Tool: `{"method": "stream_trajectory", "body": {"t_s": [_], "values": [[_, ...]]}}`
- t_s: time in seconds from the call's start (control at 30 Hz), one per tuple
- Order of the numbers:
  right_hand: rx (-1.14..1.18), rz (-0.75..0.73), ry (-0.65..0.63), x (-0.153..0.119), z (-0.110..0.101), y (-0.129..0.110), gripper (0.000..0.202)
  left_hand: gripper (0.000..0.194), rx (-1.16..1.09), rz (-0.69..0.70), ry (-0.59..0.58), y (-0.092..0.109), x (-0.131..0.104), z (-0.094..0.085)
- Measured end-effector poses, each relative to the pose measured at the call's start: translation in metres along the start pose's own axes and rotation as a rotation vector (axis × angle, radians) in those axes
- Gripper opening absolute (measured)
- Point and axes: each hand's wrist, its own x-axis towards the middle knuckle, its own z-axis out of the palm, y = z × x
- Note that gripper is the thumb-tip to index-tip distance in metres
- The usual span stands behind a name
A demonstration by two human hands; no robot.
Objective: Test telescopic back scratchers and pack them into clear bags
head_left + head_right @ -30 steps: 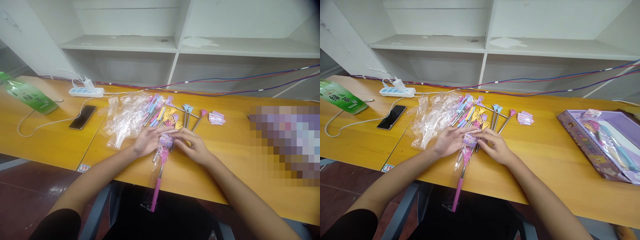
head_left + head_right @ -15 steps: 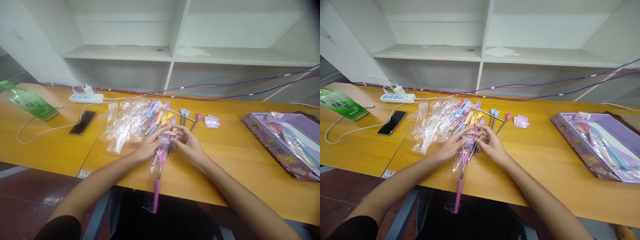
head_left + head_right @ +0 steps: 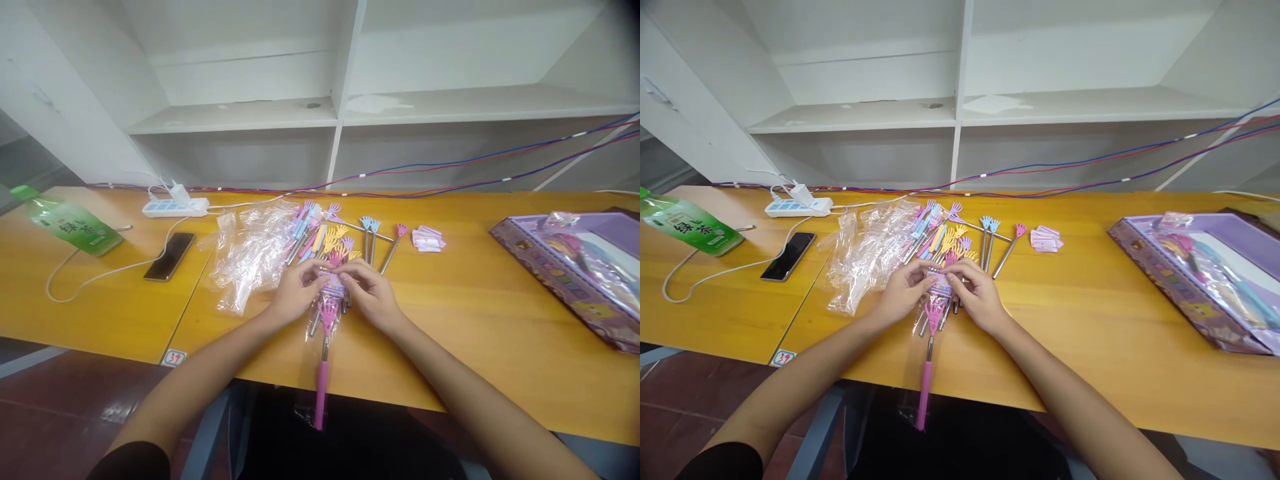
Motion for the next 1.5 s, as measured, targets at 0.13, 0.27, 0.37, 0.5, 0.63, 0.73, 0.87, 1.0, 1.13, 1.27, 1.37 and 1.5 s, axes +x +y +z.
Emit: {"method": "stream_trajectory", "body": {"t_s": [0.13,0.27,0.37,0.5,0.63,0.73,0.87,1.0,1.13,1.27,1.37,1.5], "values": [[-0.038,-0.06,-0.071,-0.002,-0.007,-0.004,0.022,0.023,0.006,0.039,0.017,0.0,-0.002,0.003],[-0.102,-0.137,-0.14,-0.002,-0.015,-0.01,0.021,0.019,0.008,0.086,0.052,-0.002,-0.001,0.005],[-0.17,-0.213,-0.196,-0.001,-0.022,-0.016,0.023,0.015,0.053,0.089,0.089,-0.001,0.0,0.002],[-0.135,-0.133,-0.158,-0.002,-0.024,-0.02,0.046,0.016,0.115,0.125,0.087,0.006,0.0,-0.003],[0.109,0.232,-0.183,-0.006,-0.014,-0.013,0.04,0.021,0.279,0.224,0.05,0.012,-0.004,-0.002],[0.168,0.298,-0.231,-0.009,-0.006,-0.008,0.044,0.024,0.397,0.321,-0.009,0.014,-0.005,-0.001],[0.131,0.232,-0.19,-0.012,-0.004,-0.007,0.045,0.028,0.511,0.367,-0.158,0.017,0.0,-0.01],[0.106,0.204,-0.19,-0.013,-0.006,-0.012,0.045,0.036,0.596,0.402,-0.326,0.017,0.005,-0.022],[0.044,0.149,-0.18,-0.013,-0.007,-0.016,0.046,0.036,0.612,0.415,-0.356,0.017,0.004,-0.023],[-0.012,0.12,-0.167,-0.012,-0.009,-0.018,0.049,0.024,0.59,0.418,-0.342,0.022,0.004,-0.02],[-0.038,0.125,-0.142,-0.011,-0.011,-0.019,0.052,0.02,0.599,0.372,-0.349,0.03,0.004,-0.02],[-0.067,0.122,-0.122,-0.01,-0.014,-0.019,0.054,0.011,0.571,0.336,-0.357,0.041,0.001,-0.019]]}}
